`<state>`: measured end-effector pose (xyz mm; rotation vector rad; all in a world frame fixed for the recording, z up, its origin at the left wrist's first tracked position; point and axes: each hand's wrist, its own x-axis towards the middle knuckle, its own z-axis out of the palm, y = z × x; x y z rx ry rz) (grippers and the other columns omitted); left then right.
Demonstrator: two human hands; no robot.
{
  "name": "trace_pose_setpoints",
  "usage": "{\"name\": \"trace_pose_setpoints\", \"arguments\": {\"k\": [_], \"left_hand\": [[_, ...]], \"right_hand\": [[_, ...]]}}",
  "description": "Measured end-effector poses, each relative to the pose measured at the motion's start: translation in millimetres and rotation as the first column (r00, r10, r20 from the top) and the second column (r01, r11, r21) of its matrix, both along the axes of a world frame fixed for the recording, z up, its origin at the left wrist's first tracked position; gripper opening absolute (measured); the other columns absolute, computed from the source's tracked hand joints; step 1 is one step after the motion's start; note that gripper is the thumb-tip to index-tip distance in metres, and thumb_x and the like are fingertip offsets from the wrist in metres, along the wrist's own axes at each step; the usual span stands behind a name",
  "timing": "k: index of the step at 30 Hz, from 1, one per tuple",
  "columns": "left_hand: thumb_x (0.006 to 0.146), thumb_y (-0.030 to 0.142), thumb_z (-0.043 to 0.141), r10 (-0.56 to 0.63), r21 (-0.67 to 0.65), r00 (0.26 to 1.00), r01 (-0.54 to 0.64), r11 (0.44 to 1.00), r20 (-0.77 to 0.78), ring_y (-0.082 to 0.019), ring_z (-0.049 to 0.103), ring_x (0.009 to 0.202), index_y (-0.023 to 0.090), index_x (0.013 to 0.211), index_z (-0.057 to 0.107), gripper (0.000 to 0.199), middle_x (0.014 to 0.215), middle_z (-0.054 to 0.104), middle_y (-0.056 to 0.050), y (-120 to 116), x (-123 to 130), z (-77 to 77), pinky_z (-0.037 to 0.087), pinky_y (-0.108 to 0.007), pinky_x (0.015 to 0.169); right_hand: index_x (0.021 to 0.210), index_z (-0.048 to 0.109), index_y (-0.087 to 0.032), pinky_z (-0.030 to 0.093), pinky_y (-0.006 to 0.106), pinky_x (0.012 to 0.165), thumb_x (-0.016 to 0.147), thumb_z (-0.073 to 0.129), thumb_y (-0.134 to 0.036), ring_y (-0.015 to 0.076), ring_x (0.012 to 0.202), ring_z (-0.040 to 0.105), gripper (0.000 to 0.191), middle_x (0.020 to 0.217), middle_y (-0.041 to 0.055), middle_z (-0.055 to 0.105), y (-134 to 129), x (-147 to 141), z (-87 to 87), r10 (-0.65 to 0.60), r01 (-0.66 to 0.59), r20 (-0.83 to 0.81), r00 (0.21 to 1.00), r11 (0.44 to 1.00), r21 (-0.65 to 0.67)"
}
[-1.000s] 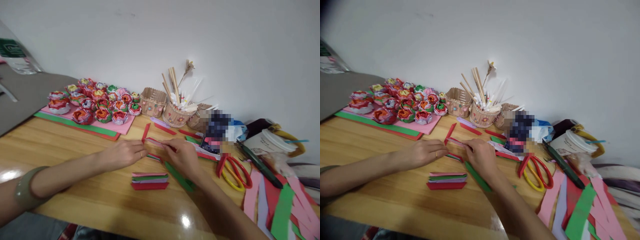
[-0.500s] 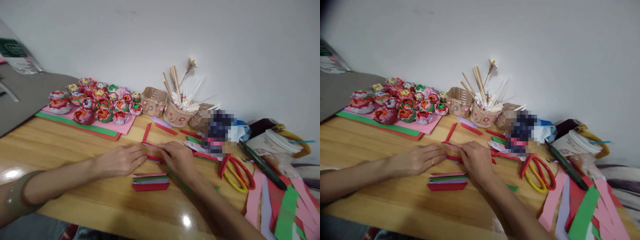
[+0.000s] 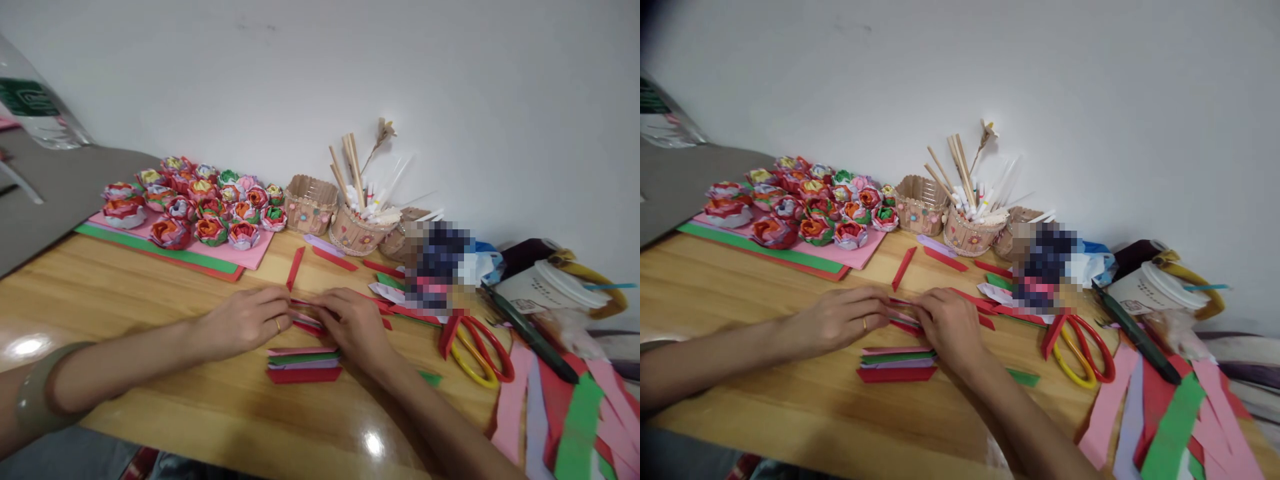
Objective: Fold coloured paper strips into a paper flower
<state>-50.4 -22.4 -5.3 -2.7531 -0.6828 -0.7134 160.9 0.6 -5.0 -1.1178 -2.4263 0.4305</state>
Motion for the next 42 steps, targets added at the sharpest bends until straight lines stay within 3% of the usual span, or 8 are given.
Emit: {"name": "trace_pose_setpoints", "arguments": {"k": [8, 12, 14, 19, 23, 28, 33, 42], "left_hand": [[0.092, 0.015, 0.033, 0.029, -0.148, 0.999, -0.026, 0.989, 0.015, -0.016, 0.057, 0.079, 0.01, 0.085, 0.061, 0.03, 0.08, 0.066, -0.008, 2, 1, -3.4, 0.051, -0.025, 0.066], [0.092, 0.022, 0.033, 0.188, -0.373, 0.979, -0.148, 0.916, 0.074, -0.014, 0.06, 0.079, 0.014, 0.092, 0.059, 0.027, 0.085, 0.066, -0.005, 1, 5, -2.3, 0.051, -0.025, 0.069], [0.092, 0.023, 0.034, 0.24, -0.438, 0.964, -0.168, 0.883, 0.114, -0.014, 0.06, 0.084, 0.015, 0.099, 0.057, 0.025, 0.092, 0.066, -0.005, 1, 6, -3.1, 0.05, -0.025, 0.075], [0.09, 0.016, 0.038, 0.127, -0.252, 0.988, -0.1, 0.963, 0.092, -0.016, 0.059, 0.086, 0.014, 0.084, 0.061, 0.023, 0.094, 0.067, -0.008, 5, 5, -10.5, 0.05, -0.028, 0.075], [0.088, 0.027, 0.045, 0.286, -0.294, 0.954, -0.251, 0.922, 0.085, -0.017, 0.056, 0.077, 0.012, 0.09, 0.06, 0.021, 0.079, 0.063, -0.007, 10, 4, -12.5, 0.05, -0.028, 0.065], [0.089, 0.028, 0.043, 0.319, -0.237, 0.948, -0.311, 0.921, -0.003, -0.018, 0.052, 0.083, 0.014, 0.112, 0.056, 0.03, 0.084, 0.062, -0.006, 15, 3, -16.1, 0.049, -0.031, 0.071], [0.093, 0.025, 0.032, 0.396, -0.233, 0.916, -0.401, 0.886, -0.07, -0.018, 0.048, 0.09, 0.018, 0.111, 0.057, 0.032, 0.089, 0.057, -0.006, 11, 6, -21.8, 0.047, -0.032, 0.074], [0.086, 0.026, 0.047, 0.433, -0.33, 0.898, -0.387, 0.861, 0.075, -0.02, 0.045, 0.091, 0.015, 0.114, 0.056, 0.031, 0.09, 0.057, -0.008, 6, 3, -22.3, 0.047, -0.035, 0.078]], "right_hand": [[0.09, 0.07, -0.021, 0.045, 0.024, 0.07, 0.079, 0.058, -0.011, 0.0144, 0.077, 0.061, 0.019, 0.084, 0.0027, 0.069, 4, -1, 5.9, -0.014, 0.001, -0.047, 0.999, 0.967, -0.255], [0.088, 0.07, -0.019, 0.044, 0.025, 0.071, 0.082, 0.055, -0.013, 0.0146, 0.078, 0.06, 0.018, 0.084, 0.0036, 0.069, 6, 0, 10.2, 0.032, -0.038, -0.027, 0.999, 0.955, -0.293], [0.09, 0.07, -0.019, 0.043, 0.025, 0.071, 0.085, 0.051, -0.017, 0.0149, 0.079, 0.06, 0.019, 0.084, 0.0041, 0.068, 3, -1, 13.3, 0.052, -0.043, 0.024, 0.998, 0.961, -0.273], [0.103, 0.063, -0.018, 0.043, 0.029, 0.073, 0.084, 0.053, -0.019, 0.0188, 0.087, 0.057, 0.022, 0.093, 0.0076, 0.065, -10, -5, 20.5, 0.076, -0.054, 0.269, 0.96, 0.994, -0.09], [0.104, 0.06, -0.012, 0.044, 0.033, 0.071, 0.082, 0.05, -0.01, 0.0231, 0.089, 0.055, 0.025, 0.095, 0.0116, 0.064, -14, -6, 22.7, 0.108, -0.138, 0.406, 0.907, 0.99, 0.044], [0.119, 0.05, -0.009, 0.048, 0.034, 0.074, 0.083, 0.049, -0.008, 0.023, 0.092, 0.054, 0.036, 0.099, 0.0126, 0.061, -5, -8, 19.4, 0.117, -0.192, 0.453, 0.884, 0.973, 0.124], [0.118, 0.05, -0.01, 0.05, 0.035, 0.074, 0.085, 0.047, -0.01, 0.0235, 0.092, 0.052, 0.033, 0.1, 0.0131, 0.06, -3, -11, 17.2, 0.086, -0.211, 0.52, 0.85, 0.96, 0.186], [0.116, 0.054, -0.016, 0.049, 0.03, 0.065, 0.085, 0.048, -0.011, 0.0223, 0.091, 0.053, 0.032, 0.1, 0.0086, 0.062, -6, -5, 3.2, -0.014, -0.118, 0.435, 0.9, 0.954, 0.275]]}}
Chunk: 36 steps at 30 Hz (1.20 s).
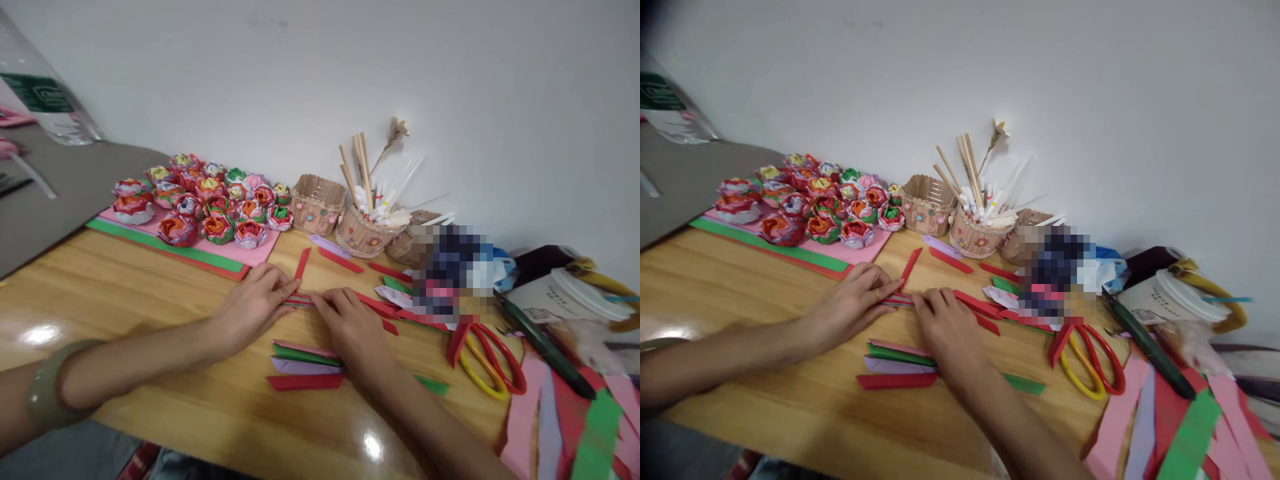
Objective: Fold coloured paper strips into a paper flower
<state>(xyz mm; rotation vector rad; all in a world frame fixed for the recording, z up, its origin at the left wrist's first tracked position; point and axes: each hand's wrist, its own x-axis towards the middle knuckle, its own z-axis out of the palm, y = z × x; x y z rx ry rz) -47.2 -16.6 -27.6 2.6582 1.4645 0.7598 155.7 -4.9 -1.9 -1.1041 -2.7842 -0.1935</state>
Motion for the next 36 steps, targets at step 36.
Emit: {"name": "trace_pose_setpoints", "arguments": {"k": [36], "left_hand": [[0.085, 0.024, 0.048, 0.074, -0.042, 0.994, -0.078, 0.996, -0.076, -0.03, 0.046, 0.111, 0.004, 0.118, 0.051, 0.039, 0.119, 0.057, -0.019, -6, 17, 3.2, 0.043, -0.048, 0.091]], "right_hand": [[0.12, 0.053, -0.001, 0.047, 0.041, 0.095, 0.077, 0.04, 0.003, 0.0275, 0.114, 0.053, 0.045, 0.122, 0.0232, 0.055, -13, -8, -21.4, -0.033, 0.036, -0.097, 0.995, 0.999, 0.03]]}}
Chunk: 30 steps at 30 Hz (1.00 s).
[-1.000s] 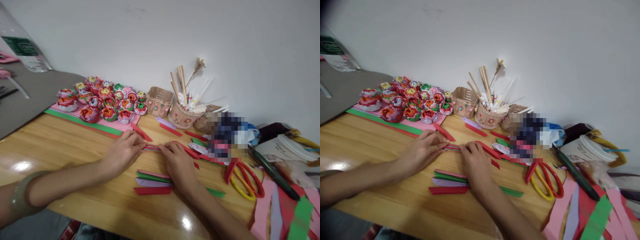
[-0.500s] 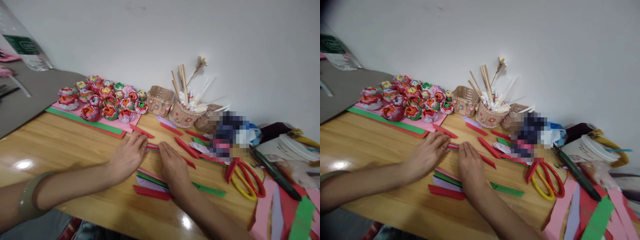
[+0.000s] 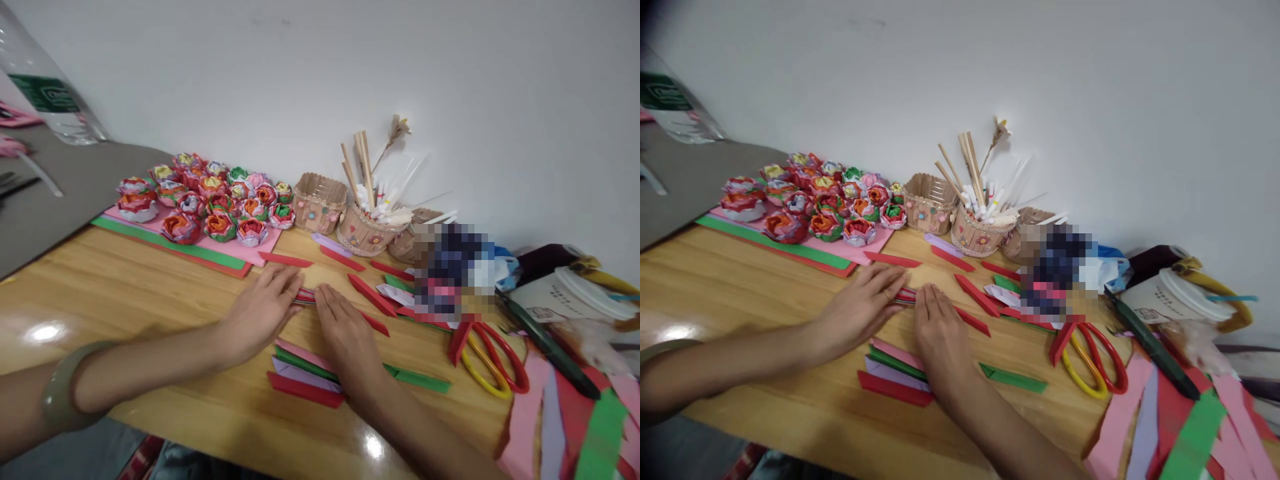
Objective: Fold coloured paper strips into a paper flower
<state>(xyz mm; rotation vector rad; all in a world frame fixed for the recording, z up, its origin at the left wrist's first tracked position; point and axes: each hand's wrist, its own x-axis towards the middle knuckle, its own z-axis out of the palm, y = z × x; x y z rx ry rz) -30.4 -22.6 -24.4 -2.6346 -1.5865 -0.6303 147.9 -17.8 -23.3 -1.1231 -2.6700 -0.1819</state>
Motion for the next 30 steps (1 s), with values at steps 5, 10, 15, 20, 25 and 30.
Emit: {"name": "trace_pose_setpoints", "arguments": {"k": [5, 10, 15, 20, 25, 30], "left_hand": [[0.081, 0.016, 0.055, -0.063, -0.048, 0.972, 0.075, 0.996, 0.226, -0.022, 0.058, 0.095, 0.013, 0.114, 0.057, 0.033, 0.102, 0.067, -0.01, 9, -5, 4.6, 0.049, -0.039, 0.083], [0.077, 0.013, 0.06, -0.031, -0.158, 0.88, 0.12, 0.98, 0.475, -0.016, 0.064, 0.079, 0.014, 0.091, 0.067, 0.016, 0.086, 0.07, -0.006, 13, -6, 4.3, 0.052, -0.03, 0.072], [0.078, 0.012, 0.058, -0.071, -0.129, 0.83, 0.169, 0.977, 0.554, -0.013, 0.064, 0.073, 0.016, 0.084, 0.07, 0.014, 0.08, 0.07, -0.004, 11, -6, 3.5, 0.052, -0.025, 0.068], [0.078, 0.008, 0.056, -0.11, -0.05, 0.846, 0.159, 0.986, 0.522, -0.013, 0.065, 0.069, 0.014, 0.079, 0.07, 0.016, 0.077, 0.07, -0.005, 8, -4, 4.4, 0.052, -0.024, 0.064], [0.079, 0.009, 0.054, -0.143, 0.019, 0.865, 0.153, 0.988, 0.481, -0.012, 0.061, 0.064, 0.013, 0.075, 0.07, 0.016, 0.071, 0.064, -0.005, 6, -4, 5.4, 0.05, -0.022, 0.057], [0.079, 0.01, 0.054, -0.155, 0.039, 0.866, 0.155, 0.987, 0.476, -0.013, 0.061, 0.067, 0.014, 0.075, 0.069, 0.016, 0.074, 0.063, -0.005, 7, -4, 4.3, 0.05, -0.024, 0.059]], "right_hand": [[0.117, 0.056, -0.003, 0.049, 0.039, 0.093, 0.076, 0.038, 0.004, 0.0255, 0.112, 0.055, 0.045, 0.118, 0.0202, 0.059, 2, 3, 1.1, 0.046, -0.045, -0.007, 0.999, 0.998, 0.04], [0.111, 0.06, -0.006, 0.051, 0.036, 0.089, 0.072, 0.033, 0.007, 0.0214, 0.104, 0.061, 0.049, 0.111, 0.0143, 0.065, 10, 7, -1.4, 0.116, -0.108, -0.115, 0.987, 0.991, 0.075], [0.107, 0.062, -0.007, 0.05, 0.037, 0.089, 0.079, 0.039, 0.001, 0.0211, 0.098, 0.063, 0.037, 0.105, 0.013, 0.068, 15, 12, 3.1, 0.149, -0.139, -0.189, 0.971, 0.988, 0.067], [0.106, 0.063, -0.012, 0.047, 0.039, 0.091, 0.082, 0.048, -0.005, 0.0208, 0.098, 0.061, 0.029, 0.105, 0.0095, 0.068, 21, 23, 9.4, 0.148, -0.157, -0.189, 0.971, 0.987, -0.033], [0.102, 0.065, -0.015, 0.05, 0.033, 0.081, 0.084, 0.053, -0.014, 0.0185, 0.089, 0.061, 0.021, 0.097, 0.0064, 0.07, 29, 27, 8.7, 0.134, -0.16, -0.274, 0.952, 0.984, -0.074], [0.102, 0.065, -0.016, 0.047, 0.035, 0.081, 0.084, 0.056, -0.018, 0.0186, 0.084, 0.058, 0.021, 0.092, 0.0056, 0.069, 29, 24, 7.7, 0.06, -0.094, -0.301, 0.952, 0.991, -0.099]]}}
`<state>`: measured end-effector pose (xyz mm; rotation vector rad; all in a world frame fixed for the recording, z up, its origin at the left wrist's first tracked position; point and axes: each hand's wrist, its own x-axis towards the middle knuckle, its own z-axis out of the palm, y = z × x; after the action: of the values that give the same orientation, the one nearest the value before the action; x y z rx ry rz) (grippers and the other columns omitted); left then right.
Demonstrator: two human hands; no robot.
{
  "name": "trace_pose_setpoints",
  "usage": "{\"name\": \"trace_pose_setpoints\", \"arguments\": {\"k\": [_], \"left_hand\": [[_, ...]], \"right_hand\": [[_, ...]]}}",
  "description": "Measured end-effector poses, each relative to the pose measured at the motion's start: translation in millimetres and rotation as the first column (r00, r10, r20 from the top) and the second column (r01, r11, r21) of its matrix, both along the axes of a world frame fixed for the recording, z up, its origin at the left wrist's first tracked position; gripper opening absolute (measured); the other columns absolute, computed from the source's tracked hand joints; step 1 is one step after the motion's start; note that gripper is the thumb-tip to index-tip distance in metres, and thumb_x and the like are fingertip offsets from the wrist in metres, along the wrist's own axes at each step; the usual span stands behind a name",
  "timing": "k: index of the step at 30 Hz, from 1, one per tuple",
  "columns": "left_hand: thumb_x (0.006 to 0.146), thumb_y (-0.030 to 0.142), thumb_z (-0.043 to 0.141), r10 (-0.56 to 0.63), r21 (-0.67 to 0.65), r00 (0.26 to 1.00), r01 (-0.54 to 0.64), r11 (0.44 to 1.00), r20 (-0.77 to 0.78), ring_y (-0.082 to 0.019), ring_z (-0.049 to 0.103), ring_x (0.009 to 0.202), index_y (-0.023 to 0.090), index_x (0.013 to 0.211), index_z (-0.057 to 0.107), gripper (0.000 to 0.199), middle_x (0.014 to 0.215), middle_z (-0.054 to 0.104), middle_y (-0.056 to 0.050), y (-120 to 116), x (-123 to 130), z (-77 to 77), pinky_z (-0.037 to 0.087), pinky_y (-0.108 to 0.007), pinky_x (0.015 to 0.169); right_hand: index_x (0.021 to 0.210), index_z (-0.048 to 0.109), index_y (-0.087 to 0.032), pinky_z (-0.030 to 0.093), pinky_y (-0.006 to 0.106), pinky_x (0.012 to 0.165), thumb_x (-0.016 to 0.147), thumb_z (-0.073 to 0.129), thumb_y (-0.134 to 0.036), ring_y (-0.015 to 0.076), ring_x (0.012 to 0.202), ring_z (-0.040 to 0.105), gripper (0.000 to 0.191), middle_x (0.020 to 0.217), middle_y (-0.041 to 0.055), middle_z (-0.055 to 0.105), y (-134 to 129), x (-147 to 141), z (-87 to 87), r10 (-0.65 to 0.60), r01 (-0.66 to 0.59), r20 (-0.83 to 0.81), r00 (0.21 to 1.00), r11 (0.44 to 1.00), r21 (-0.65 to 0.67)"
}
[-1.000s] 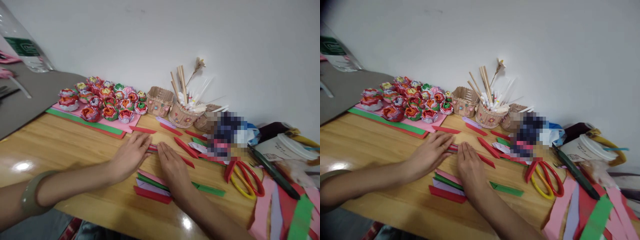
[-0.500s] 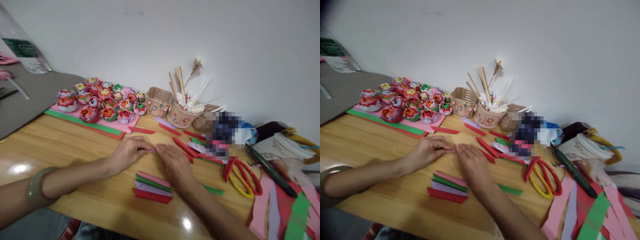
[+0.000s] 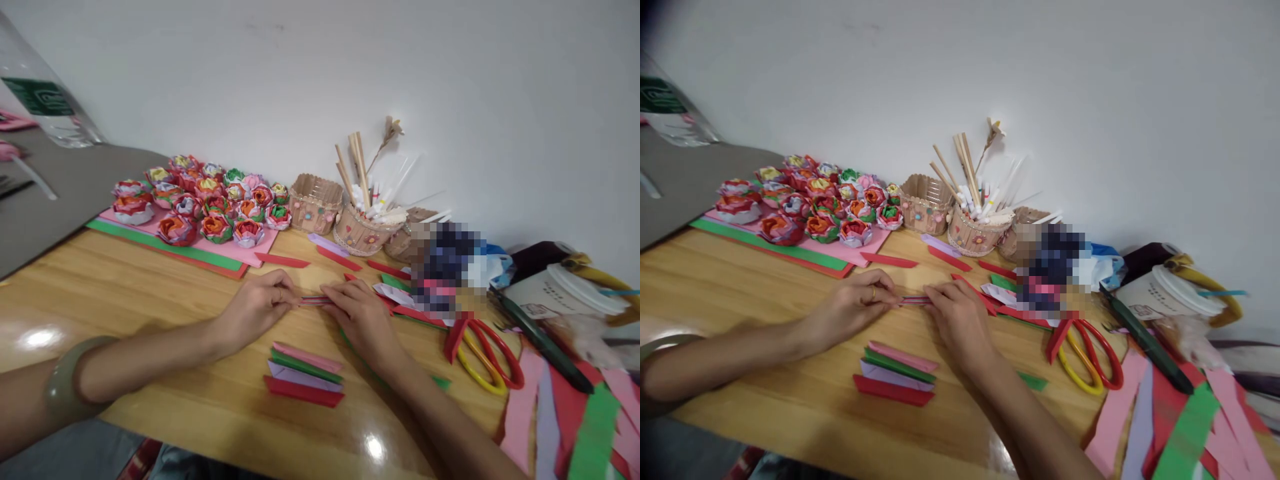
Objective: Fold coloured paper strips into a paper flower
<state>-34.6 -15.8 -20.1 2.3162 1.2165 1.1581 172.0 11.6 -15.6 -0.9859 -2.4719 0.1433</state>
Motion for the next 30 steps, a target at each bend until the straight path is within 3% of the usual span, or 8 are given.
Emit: {"name": "trace_pose_setpoints", "arguments": {"k": [5, 11, 16, 19, 23, 27, 30], "left_hand": [[0.081, 0.013, 0.053, -0.028, 0.021, 0.999, 0.028, 0.999, 0.027, -0.015, 0.065, 0.077, 0.013, 0.076, 0.069, 0.017, 0.081, 0.07, -0.007, 0, 0, 0.6, 0.053, -0.026, 0.068], [0.084, 0.017, 0.051, -0.029, 0.062, 0.988, 0.039, 0.997, -0.149, -0.016, 0.065, 0.082, 0.017, 0.101, 0.064, 0.022, 0.09, 0.072, -0.006, -1, -3, -2.3, 0.052, -0.03, 0.072], [0.086, 0.021, 0.048, 0.076, 0.166, 0.961, -0.032, 0.986, -0.265, -0.018, 0.062, 0.082, 0.012, 0.107, 0.06, 0.025, 0.09, 0.068, -0.008, -4, -4, -9.6, 0.052, -0.031, 0.071], [0.084, 0.025, 0.051, 0.159, 0.148, 0.904, -0.108, 0.983, -0.396, -0.022, 0.057, 0.089, 0.009, 0.108, 0.059, 0.03, 0.093, 0.065, -0.011, -8, -4, -8.7, 0.052, -0.036, 0.076], [0.084, 0.026, 0.052, 0.258, 0.155, 0.772, -0.206, 0.966, -0.58, -0.03, 0.047, 0.109, 0.006, 0.108, 0.06, 0.033, 0.114, 0.059, -0.017, -15, -2, -3.6, 0.045, -0.043, 0.09], [0.086, 0.023, 0.048, 0.272, 0.169, 0.641, -0.219, 0.961, -0.718, -0.033, 0.043, 0.116, 0.0, 0.115, 0.056, 0.038, 0.127, 0.051, -0.02, -19, 4, -3.4, 0.038, -0.045, 0.097], [0.087, 0.02, 0.044, 0.28, 0.179, 0.594, -0.226, 0.958, -0.754, -0.035, 0.043, 0.119, -0.004, 0.119, 0.051, 0.041, 0.132, 0.046, -0.024, -19, 8, -7.4, 0.036, -0.046, 0.098]], "right_hand": [[0.1, 0.065, -0.016, 0.046, 0.036, 0.08, 0.085, 0.051, -0.012, 0.0205, 0.086, 0.054, 0.021, 0.09, 0.0065, 0.065, -8, -6, 4.8, -0.068, 0.054, 0.152, 0.986, 0.994, 0.092], [0.101, 0.064, -0.009, 0.05, 0.037, 0.075, 0.08, 0.057, -0.012, 0.0255, 0.088, 0.054, 0.022, 0.093, 0.0105, 0.066, -18, -11, 11.8, -0.131, 0.053, 0.345, 0.929, 0.972, 0.228], [0.106, 0.062, -0.003, 0.053, 0.034, 0.078, 0.081, 0.051, -0.006, 0.0254, 0.098, 0.059, 0.027, 0.107, 0.0147, 0.066, -23, -11, 6.1, -0.102, -0.009, 0.341, 0.934, 0.951, 0.308], [0.106, 0.062, -0.002, 0.054, 0.032, 0.079, 0.081, 0.048, -0.004, 0.0251, 0.1, 0.061, 0.028, 0.107, 0.0165, 0.066, -23, -10, 0.3, -0.112, -0.007, 0.329, 0.938, 0.941, 0.339], [0.106, 0.062, -0.001, 0.055, 0.031, 0.079, 0.081, 0.047, -0.003, 0.0251, 0.098, 0.063, 0.03, 0.106, 0.0181, 0.066, -23, -12, -2.6, -0.153, 0.019, 0.33, 0.932, 0.927, 0.375], [0.108, 0.061, 0.0, 0.057, 0.031, 0.074, 0.081, 0.043, -0.002, 0.0252, 0.097, 0.064, 0.032, 0.108, 0.0192, 0.065, -24, -15, -2.5, -0.186, 0.025, 0.378, 0.907, 0.919, 0.394], [0.109, 0.06, 0.0, 0.058, 0.03, 0.071, 0.082, 0.04, -0.003, 0.025, 0.097, 0.064, 0.033, 0.109, 0.0201, 0.065, -25, -18, -2.6, -0.21, 0.025, 0.424, 0.881, 0.915, 0.403]]}}
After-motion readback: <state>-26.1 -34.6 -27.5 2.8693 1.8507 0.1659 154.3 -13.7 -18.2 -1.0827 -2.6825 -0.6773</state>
